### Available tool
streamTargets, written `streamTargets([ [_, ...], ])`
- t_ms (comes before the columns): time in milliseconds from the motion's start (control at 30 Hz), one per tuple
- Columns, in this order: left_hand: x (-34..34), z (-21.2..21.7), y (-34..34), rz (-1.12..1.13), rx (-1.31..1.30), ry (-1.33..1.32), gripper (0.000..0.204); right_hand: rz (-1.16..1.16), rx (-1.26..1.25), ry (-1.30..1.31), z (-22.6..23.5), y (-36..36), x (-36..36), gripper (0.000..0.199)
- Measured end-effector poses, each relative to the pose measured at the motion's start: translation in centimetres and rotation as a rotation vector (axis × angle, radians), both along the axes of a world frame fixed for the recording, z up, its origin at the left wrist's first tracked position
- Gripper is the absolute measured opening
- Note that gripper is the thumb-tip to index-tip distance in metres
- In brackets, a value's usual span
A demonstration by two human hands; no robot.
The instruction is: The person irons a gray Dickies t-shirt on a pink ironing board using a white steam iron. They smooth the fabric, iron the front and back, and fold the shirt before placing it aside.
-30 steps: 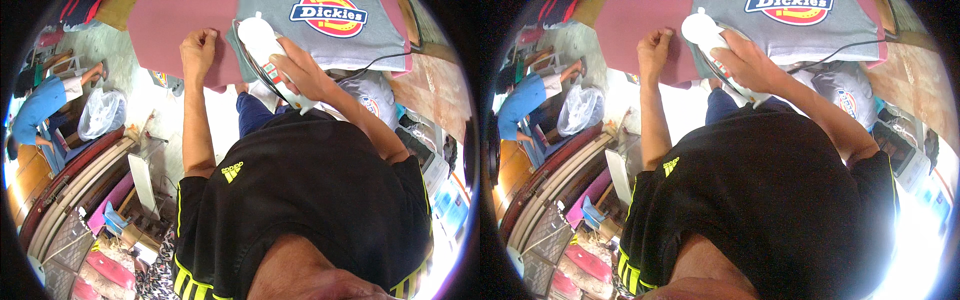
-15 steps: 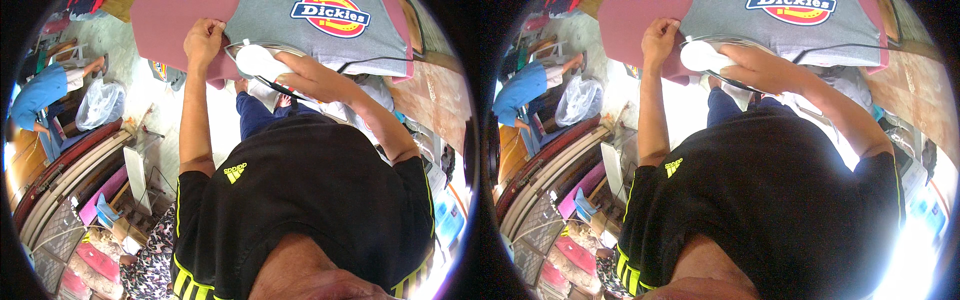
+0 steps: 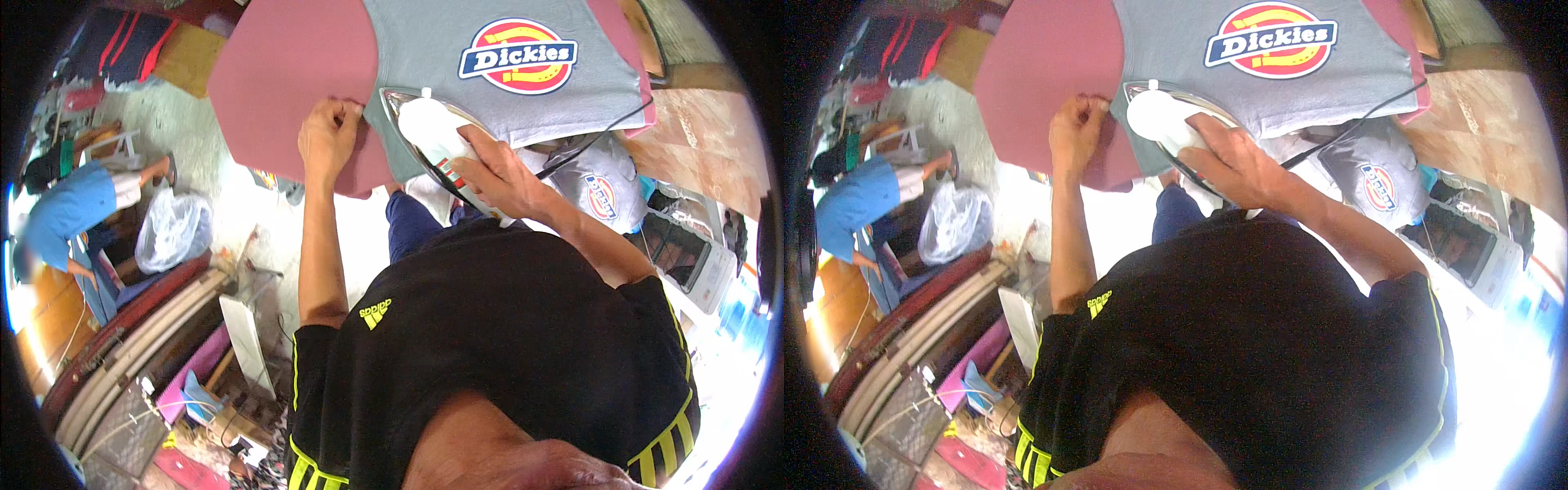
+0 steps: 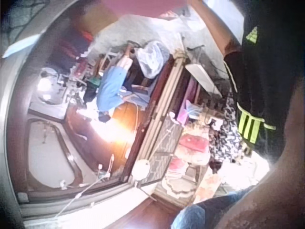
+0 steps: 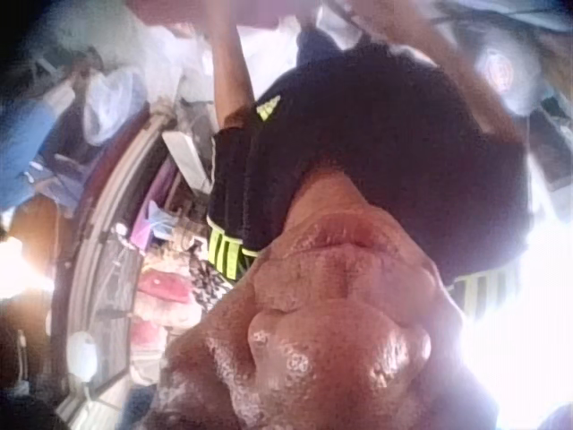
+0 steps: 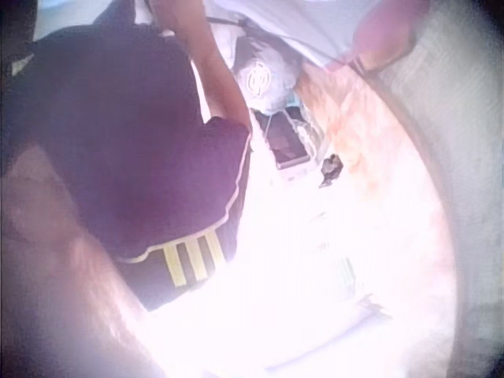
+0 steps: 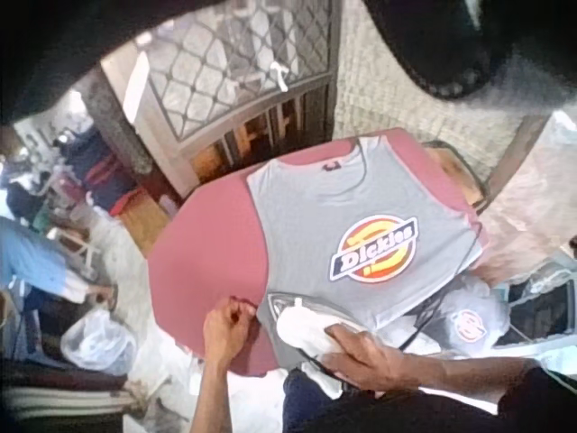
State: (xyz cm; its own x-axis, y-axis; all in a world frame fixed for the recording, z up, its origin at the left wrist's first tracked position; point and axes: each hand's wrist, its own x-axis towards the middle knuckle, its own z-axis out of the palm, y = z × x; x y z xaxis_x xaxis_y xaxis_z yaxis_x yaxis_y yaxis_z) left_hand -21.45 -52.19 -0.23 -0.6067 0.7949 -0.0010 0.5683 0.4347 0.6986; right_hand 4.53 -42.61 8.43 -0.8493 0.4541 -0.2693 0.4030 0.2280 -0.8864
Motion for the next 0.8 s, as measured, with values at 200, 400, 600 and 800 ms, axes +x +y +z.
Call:
streamTargets([
  [200, -1.9, 0.8, -0.8, -0.114, 0.202, -0.12, 0.021, -0.16, 0.033, 0.241, -1.1, 1.0, -4.6, 0.042],
  [400, -6.2, 1.1, -1.2, -0.047, 0.365, -0.334, 0.016, -0.465, -0.237, 0.283, 0.5, 4.6, -12.0, 0.04],
  [600, -7.9, 3.2, 2.9, -0.176, 0.354, -0.112, 0.014, -0.126, 0.413, 0.37, 1.3, 15.4, -7.6, 0.043],
  [800, -5.4, 2.8, 15.7, -0.427, 0.479, 0.135, 0.023, -0.202, 0.225, -0.067, 11.0, 20.8, -1.0, 0.045],
])
